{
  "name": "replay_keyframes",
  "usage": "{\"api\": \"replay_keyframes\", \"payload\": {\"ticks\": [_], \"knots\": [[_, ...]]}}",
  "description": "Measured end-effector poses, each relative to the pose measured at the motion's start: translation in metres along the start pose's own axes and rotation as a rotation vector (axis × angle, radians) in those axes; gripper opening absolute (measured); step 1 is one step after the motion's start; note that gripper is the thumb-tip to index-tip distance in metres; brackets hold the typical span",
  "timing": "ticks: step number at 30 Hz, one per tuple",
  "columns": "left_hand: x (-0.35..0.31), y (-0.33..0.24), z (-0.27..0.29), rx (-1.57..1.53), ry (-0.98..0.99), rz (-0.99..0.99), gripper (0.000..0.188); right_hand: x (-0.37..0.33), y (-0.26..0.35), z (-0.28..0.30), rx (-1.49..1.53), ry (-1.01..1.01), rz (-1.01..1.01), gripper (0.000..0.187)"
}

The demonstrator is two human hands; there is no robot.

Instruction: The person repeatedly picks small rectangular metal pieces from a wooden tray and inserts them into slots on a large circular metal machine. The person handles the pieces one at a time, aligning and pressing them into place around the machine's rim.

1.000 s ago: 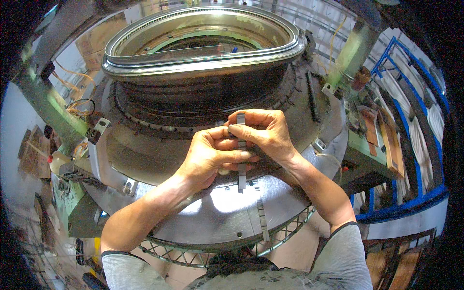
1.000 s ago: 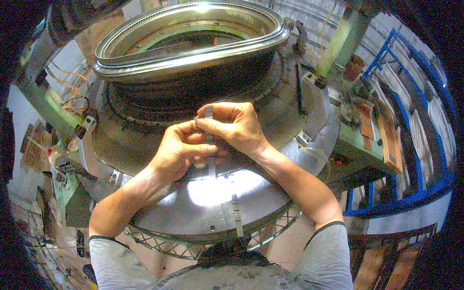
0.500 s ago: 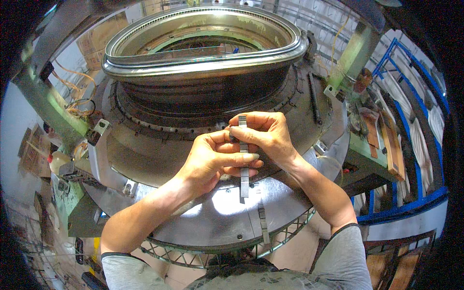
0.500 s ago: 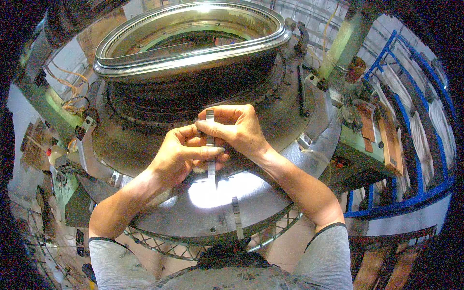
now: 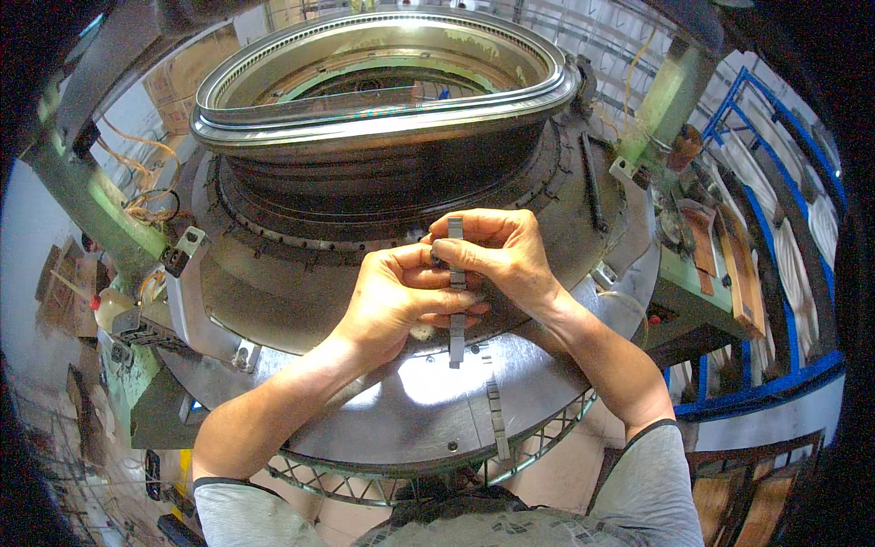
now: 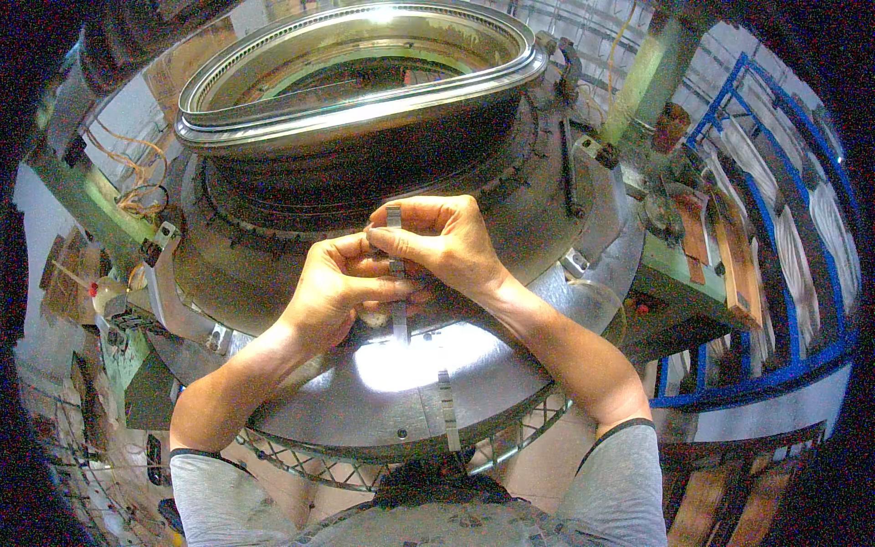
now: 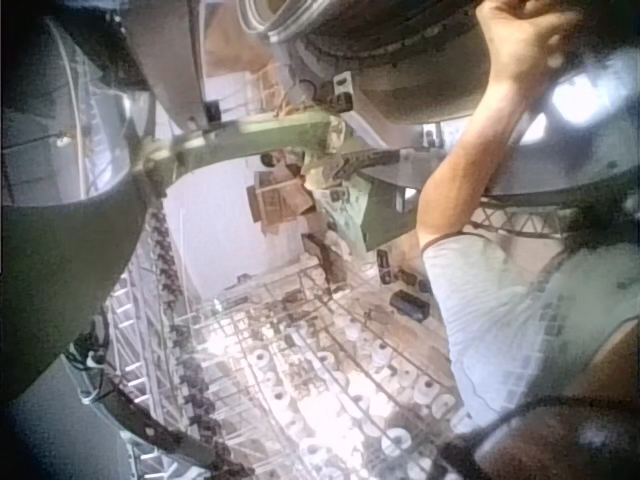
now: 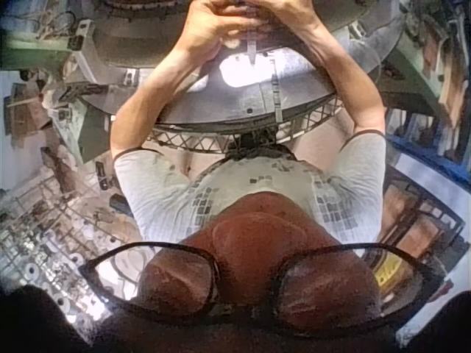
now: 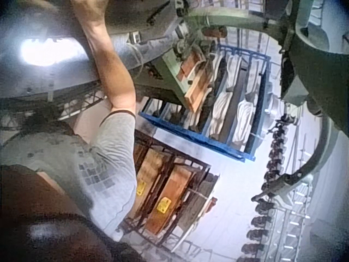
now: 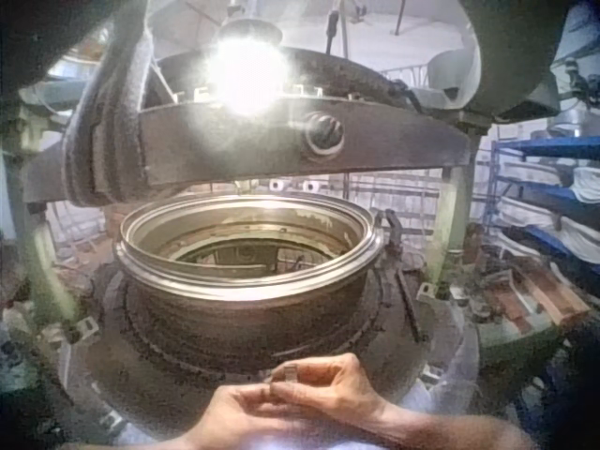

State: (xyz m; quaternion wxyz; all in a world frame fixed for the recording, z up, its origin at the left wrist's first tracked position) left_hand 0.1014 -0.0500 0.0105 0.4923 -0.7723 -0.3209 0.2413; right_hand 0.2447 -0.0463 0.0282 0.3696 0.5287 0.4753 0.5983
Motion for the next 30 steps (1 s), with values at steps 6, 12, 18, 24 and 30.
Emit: {"api": "replay_keyframes", "payload": {"ticks": [6, 12, 18, 24, 30], "knots": [[0.002, 0.001, 0.000, 0.068, -0.019, -0.026, 0.036, 0.000, 0.004, 0.008, 0.028, 0.007, -0.051, 0.018], [0.001, -0.004, 0.001, 0.186, -0.018, -0.101, 0.029, 0.001, 0.005, 0.004, 0.011, 0.019, -0.006, 0.015], [0.009, -0.013, 0.022, 0.110, -0.182, -0.323, 0.027, 0.002, -0.002, 0.004, -0.040, 0.049, -0.007, 0.024], [0.013, -0.022, 0.039, 0.059, -0.307, -0.486, 0.028, 0.005, -0.025, -0.011, -0.005, 0.218, -0.098, 0.027], [0.018, -0.030, 0.049, 0.015, -0.308, -0.435, 0.016, 0.009, -0.033, 0.004, -0.195, 0.132, 0.072, 0.018]]}}
Point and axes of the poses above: each hand's wrist, its own x-axis towards the middle knuckle, its own z-axis out of the back of the hand, y = z × x, the point moved 5 cm from there along x, towards the middle knuckle, and after that the axes turned 2 degrees about y, right-handed, at the moved point
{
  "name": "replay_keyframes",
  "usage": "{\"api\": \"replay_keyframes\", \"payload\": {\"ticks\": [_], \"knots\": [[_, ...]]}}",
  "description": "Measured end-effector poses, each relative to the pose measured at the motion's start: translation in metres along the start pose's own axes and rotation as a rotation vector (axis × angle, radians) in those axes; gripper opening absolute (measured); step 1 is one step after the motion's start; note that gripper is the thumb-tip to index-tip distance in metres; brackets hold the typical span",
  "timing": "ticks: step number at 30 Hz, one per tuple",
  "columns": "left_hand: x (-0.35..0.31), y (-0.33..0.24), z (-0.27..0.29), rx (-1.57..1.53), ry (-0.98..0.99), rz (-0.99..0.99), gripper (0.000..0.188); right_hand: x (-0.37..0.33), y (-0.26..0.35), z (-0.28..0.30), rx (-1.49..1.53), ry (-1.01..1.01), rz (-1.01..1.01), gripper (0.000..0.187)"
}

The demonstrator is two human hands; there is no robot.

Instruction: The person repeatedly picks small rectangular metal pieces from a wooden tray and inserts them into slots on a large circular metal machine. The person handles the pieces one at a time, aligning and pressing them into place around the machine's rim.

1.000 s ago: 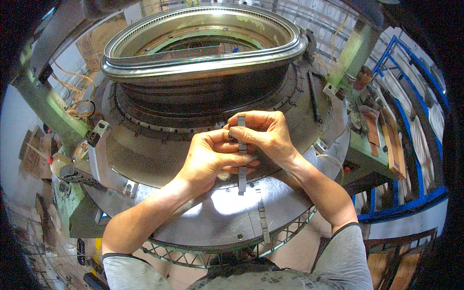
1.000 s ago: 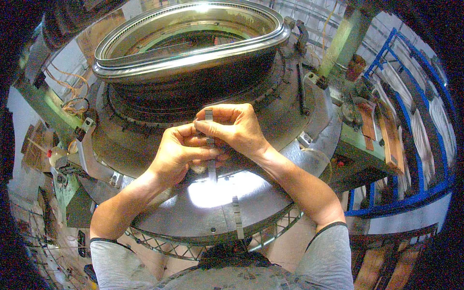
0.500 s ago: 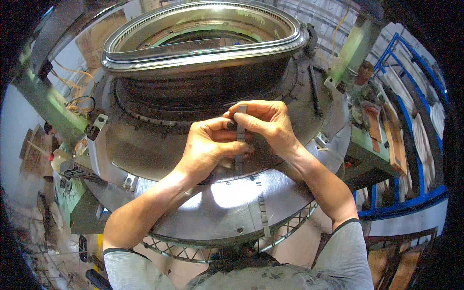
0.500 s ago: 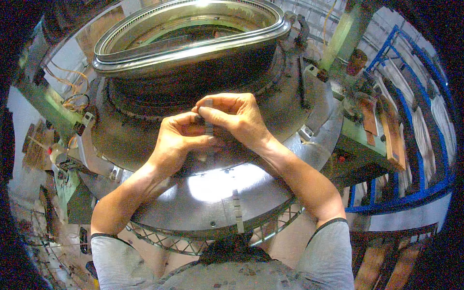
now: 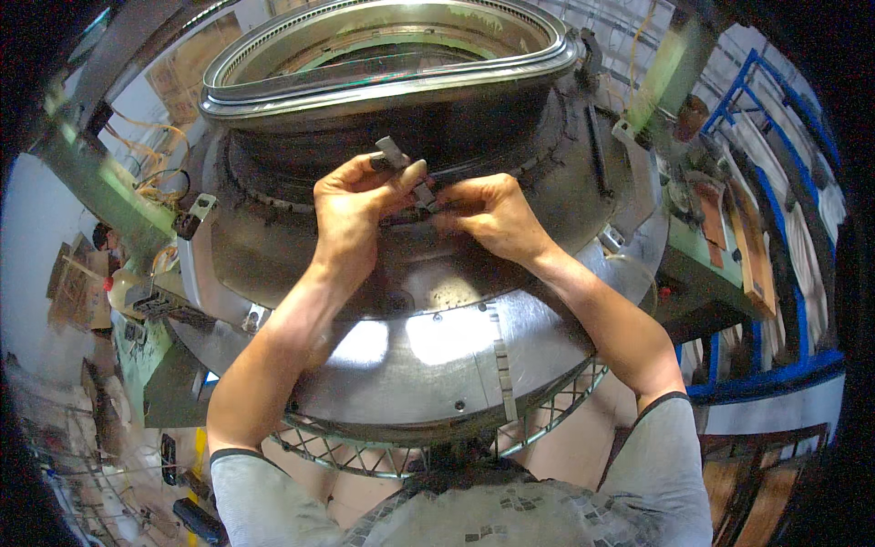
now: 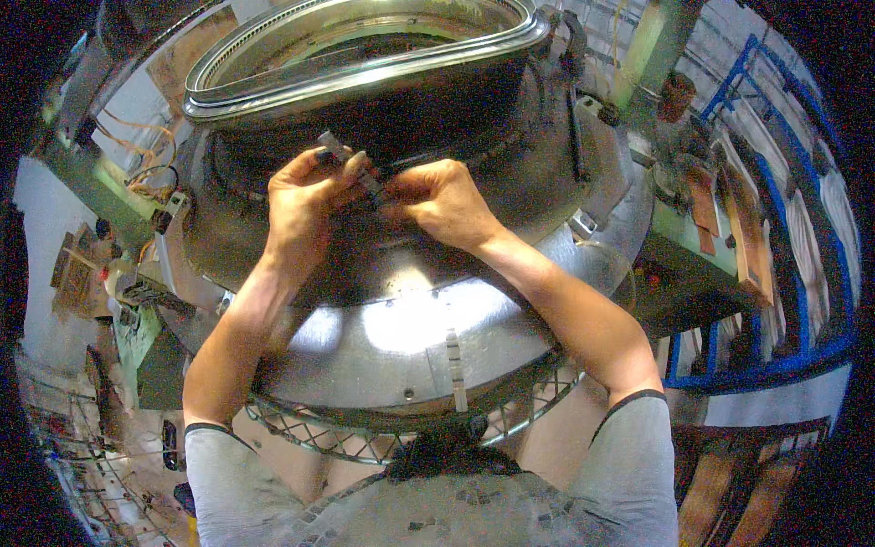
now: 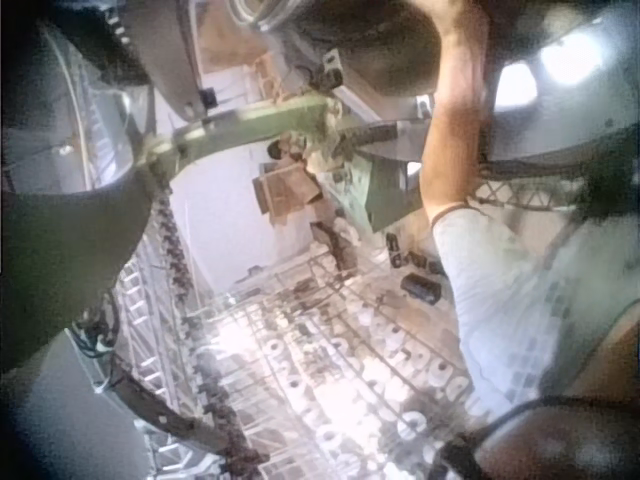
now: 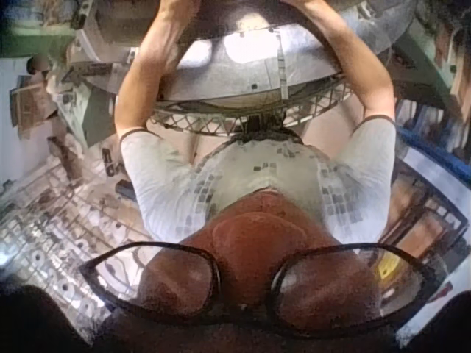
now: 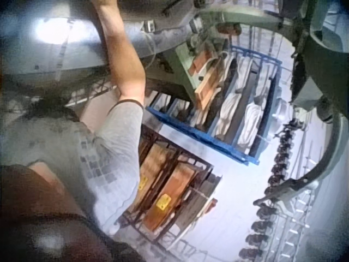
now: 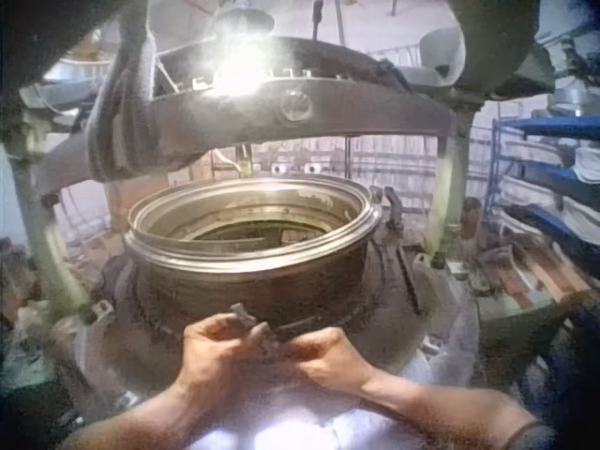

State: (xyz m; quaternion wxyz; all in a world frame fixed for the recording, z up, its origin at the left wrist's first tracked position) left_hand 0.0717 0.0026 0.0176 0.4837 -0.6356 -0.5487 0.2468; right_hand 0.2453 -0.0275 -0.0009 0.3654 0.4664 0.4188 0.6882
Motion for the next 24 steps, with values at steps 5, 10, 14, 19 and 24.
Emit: {"api": "replay_keyframes", "payload": {"ticks": [5, 10, 14, 19, 24], "knots": [[0.007, 0.006, 0.002, 0.146, 0.124, 0.099, 0.016, -0.001, -0.008, 0.004, -0.249, -0.057, 0.031, 0.020], [0.018, 0.010, -0.003, 0.208, 0.166, 0.195, 0.019, 0.006, -0.008, 0.007, -0.093, -0.045, 0.022, 0.021], [0.026, 0.011, -0.006, 0.216, 0.218, 0.167, 0.021, 0.017, 0.000, 0.016, -0.238, -0.182, 0.062, 0.019], [0.029, 0.019, 0.005, 0.034, 0.202, 0.237, 0.015, 0.030, -0.002, 0.022, -0.312, -0.059, -0.156, 0.020], [0.036, 0.022, 0.012, 0.036, 0.235, 0.350, 0.023, 0.039, -0.002, 0.018, -0.280, 0.058, -0.162, 0.013]]}}
Point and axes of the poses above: each hand's wrist, its own x-axis towards the middle knuckle, its own z-axis out of the back of the hand, y = z × x, the point moved 5 cm from there along x, towards the middle knuckle, and after that the axes turned 2 degrees about y, right-handed, at the moved point
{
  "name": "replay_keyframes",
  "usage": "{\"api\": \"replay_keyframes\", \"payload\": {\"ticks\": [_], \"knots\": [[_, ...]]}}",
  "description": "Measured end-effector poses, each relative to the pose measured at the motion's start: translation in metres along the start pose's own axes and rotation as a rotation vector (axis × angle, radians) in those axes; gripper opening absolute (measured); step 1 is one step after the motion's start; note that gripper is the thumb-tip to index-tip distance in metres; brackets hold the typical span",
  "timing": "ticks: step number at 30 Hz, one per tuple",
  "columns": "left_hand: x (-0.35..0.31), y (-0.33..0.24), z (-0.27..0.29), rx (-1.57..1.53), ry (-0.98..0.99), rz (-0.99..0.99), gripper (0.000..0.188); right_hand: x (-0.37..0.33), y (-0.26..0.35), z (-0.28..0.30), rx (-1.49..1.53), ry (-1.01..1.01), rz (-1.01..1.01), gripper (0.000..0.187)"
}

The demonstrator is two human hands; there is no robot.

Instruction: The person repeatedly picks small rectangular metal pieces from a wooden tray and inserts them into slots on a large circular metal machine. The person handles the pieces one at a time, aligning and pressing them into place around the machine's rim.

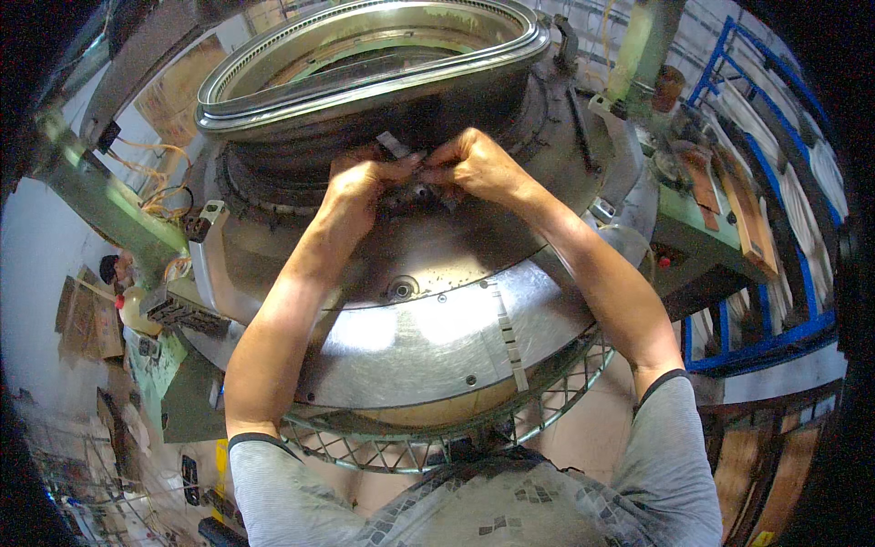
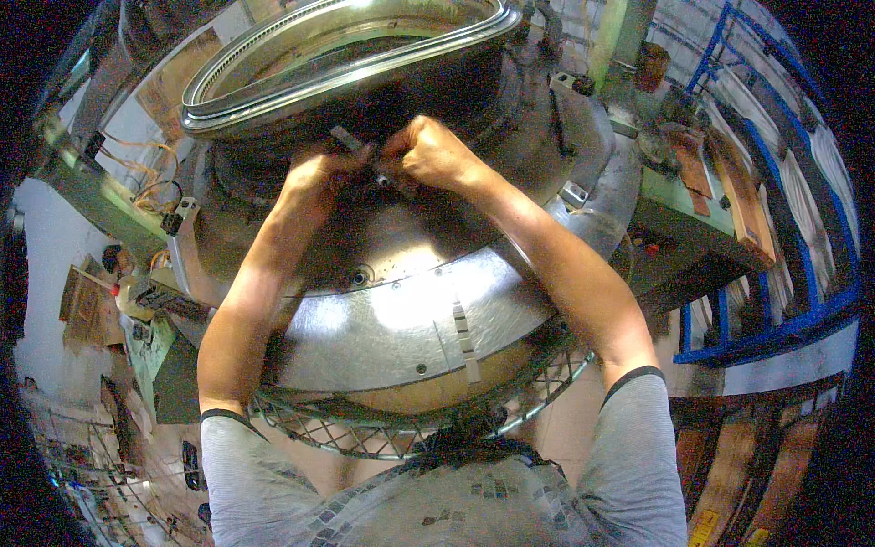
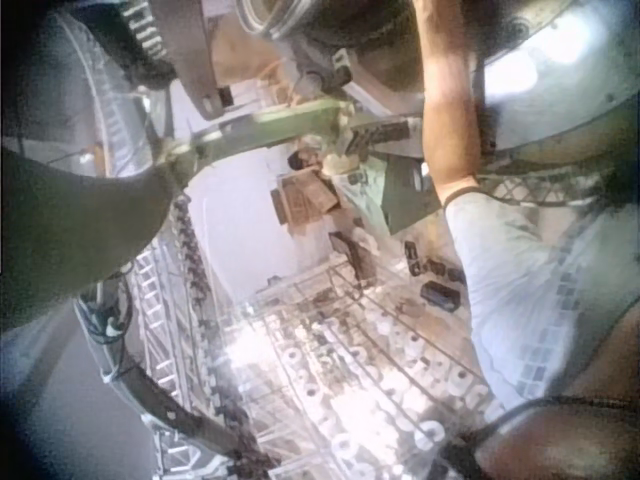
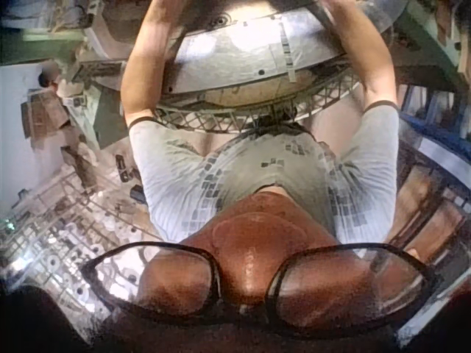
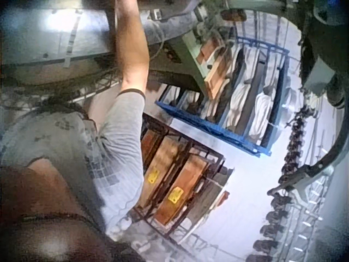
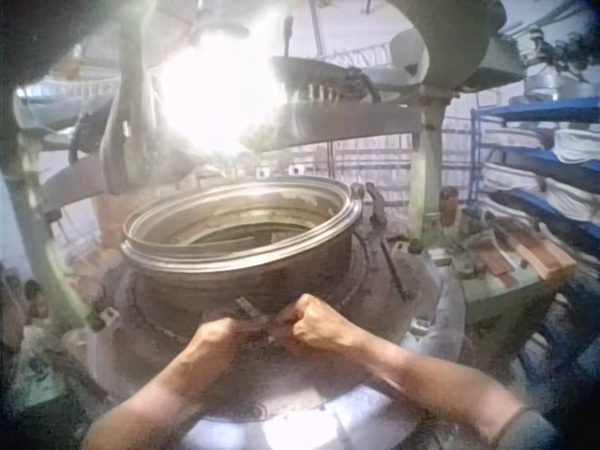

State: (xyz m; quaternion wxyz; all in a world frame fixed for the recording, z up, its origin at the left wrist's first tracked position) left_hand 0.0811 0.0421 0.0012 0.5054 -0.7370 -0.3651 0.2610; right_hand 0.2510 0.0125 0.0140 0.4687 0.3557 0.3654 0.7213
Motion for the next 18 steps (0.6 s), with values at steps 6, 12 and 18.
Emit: {"api": "replay_keyframes", "payload": {"ticks": [6, 12, 18], "knots": [[0.001, -0.001, 0.001, 0.028, -0.140, -0.044, 0.024, -0.007, -0.014, -0.007, 0.334, -0.088, 0.002, 0.016], [-0.006, -0.008, -0.011, -0.097, -0.161, -0.190, 0.020, -0.015, -0.011, 0.013, -0.109, -0.406, 0.083, 0.018], [-0.023, -0.035, -0.035, 0.331, -0.054, -0.556, 0.013, -0.019, 0.004, 0.009, -0.251, -0.486, 0.217, 0.019]]}}
Point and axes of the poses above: each hand's wrist, its own x-axis towards the middle knuckle, its own z-axis out of the back of the hand, y = z × x, the point moved 5 cm from there along x, towards the middle knuckle, and after that the axes turned 2 degrees about y, right-handed, at the moved point
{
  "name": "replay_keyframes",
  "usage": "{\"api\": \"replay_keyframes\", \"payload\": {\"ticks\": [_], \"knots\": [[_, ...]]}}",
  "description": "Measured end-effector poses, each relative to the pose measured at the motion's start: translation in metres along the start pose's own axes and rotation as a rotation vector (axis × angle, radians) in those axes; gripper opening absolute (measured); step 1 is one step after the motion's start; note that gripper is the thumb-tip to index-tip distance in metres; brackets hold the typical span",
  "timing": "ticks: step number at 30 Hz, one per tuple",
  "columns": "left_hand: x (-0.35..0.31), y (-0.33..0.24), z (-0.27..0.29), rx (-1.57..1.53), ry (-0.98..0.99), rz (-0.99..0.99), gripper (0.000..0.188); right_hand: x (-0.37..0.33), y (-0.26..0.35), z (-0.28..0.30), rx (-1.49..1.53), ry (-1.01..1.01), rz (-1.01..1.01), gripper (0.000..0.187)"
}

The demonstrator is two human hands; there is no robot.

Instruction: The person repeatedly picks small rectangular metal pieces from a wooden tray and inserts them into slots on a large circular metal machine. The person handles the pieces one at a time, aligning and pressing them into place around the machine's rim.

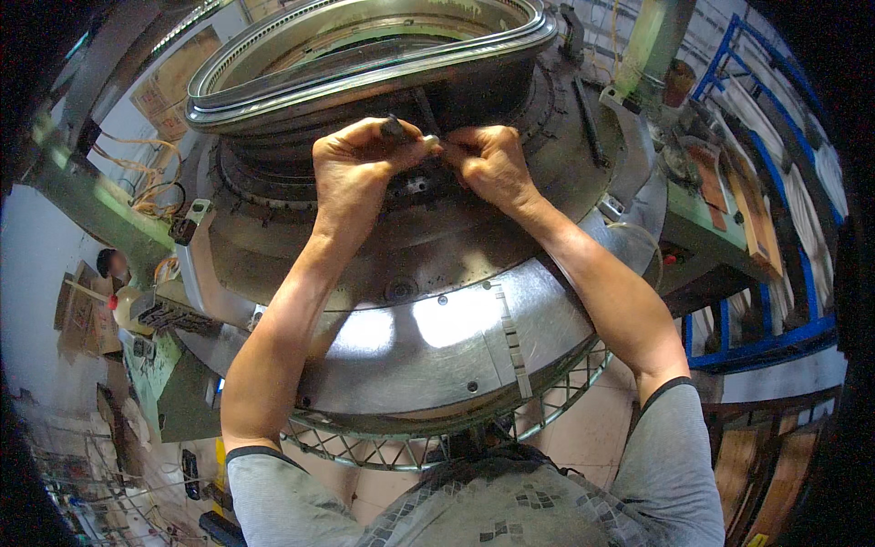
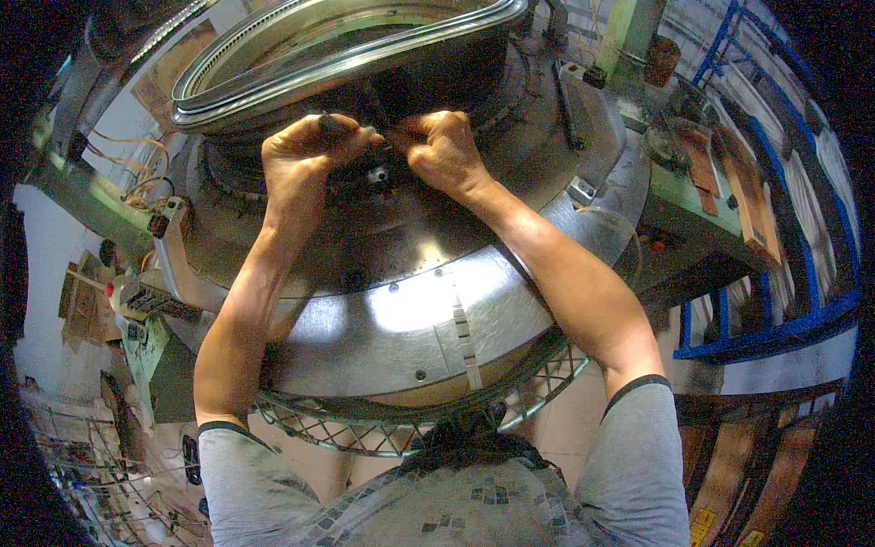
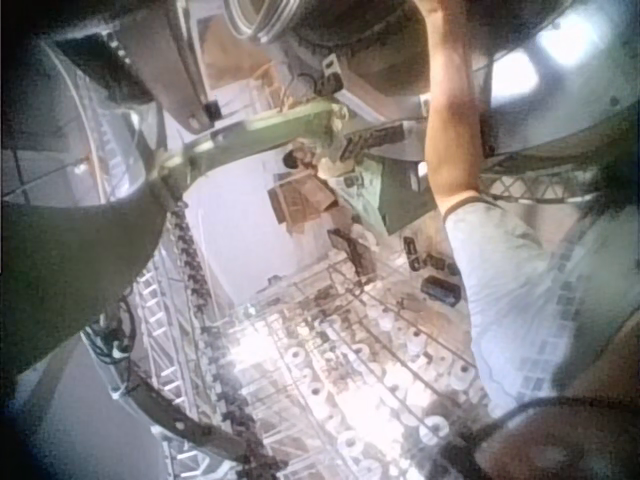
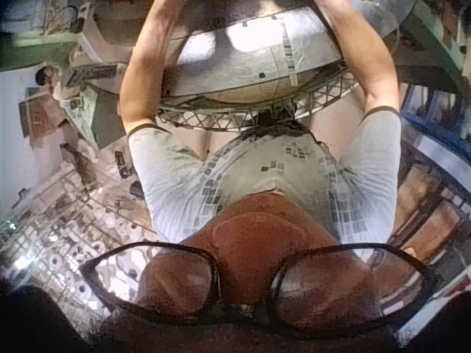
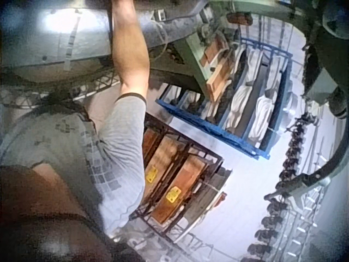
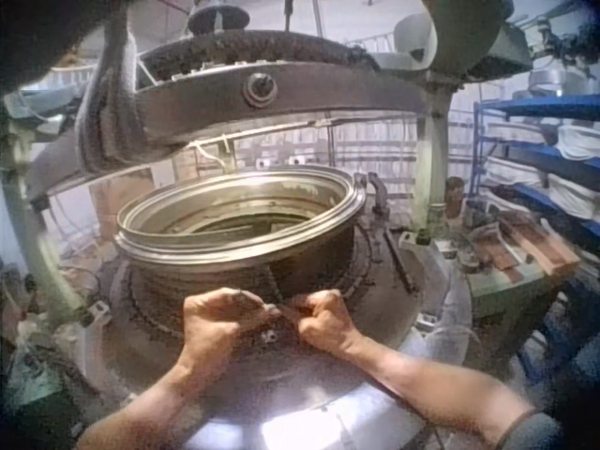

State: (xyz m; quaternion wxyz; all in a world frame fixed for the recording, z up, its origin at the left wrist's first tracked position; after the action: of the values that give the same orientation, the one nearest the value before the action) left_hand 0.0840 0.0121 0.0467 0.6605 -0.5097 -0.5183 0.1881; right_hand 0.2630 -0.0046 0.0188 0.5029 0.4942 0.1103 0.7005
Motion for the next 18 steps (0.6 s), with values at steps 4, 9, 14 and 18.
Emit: {"api": "replay_keyframes", "payload": {"ticks": [4, 9, 14, 18], "knots": [[-0.003, -0.008, -0.008, 0.059, 0.097, -0.026, 0.012, -0.001, 0.003, 0.001, -0.009, 0.013, -0.003, 0.019], [-0.003, -0.019, -0.005, 0.389, 0.000, -0.235, 0.011, 0.000, 0.000, 0.000, -0.045, -0.018, 0.028, 0.020], [-0.006, -0.029, -0.009, 0.876, 0.005, -0.541, 0.013, 0.000, -0.006, -0.004, 0.049, -0.015, 0.027, 0.016], [-0.007, -0.017, -0.011, 1.012, 0.057, -0.501, 0.017, -0.001, -0.005, -0.003, 0.028, -0.027, 0.062, 0.015]]}}
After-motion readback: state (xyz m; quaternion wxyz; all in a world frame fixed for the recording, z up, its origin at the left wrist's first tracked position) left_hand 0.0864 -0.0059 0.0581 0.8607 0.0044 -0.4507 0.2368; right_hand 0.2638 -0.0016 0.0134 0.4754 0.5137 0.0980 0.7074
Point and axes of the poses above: each hand's wrist, its own x-axis towards the middle knuckle, its own z-axis out of the back of the hand, y = z × x, the point moved 5 cm from there along x, towards the middle knuckle, and after that the axes turned 2 degrees about y, right-handed, at the moved point
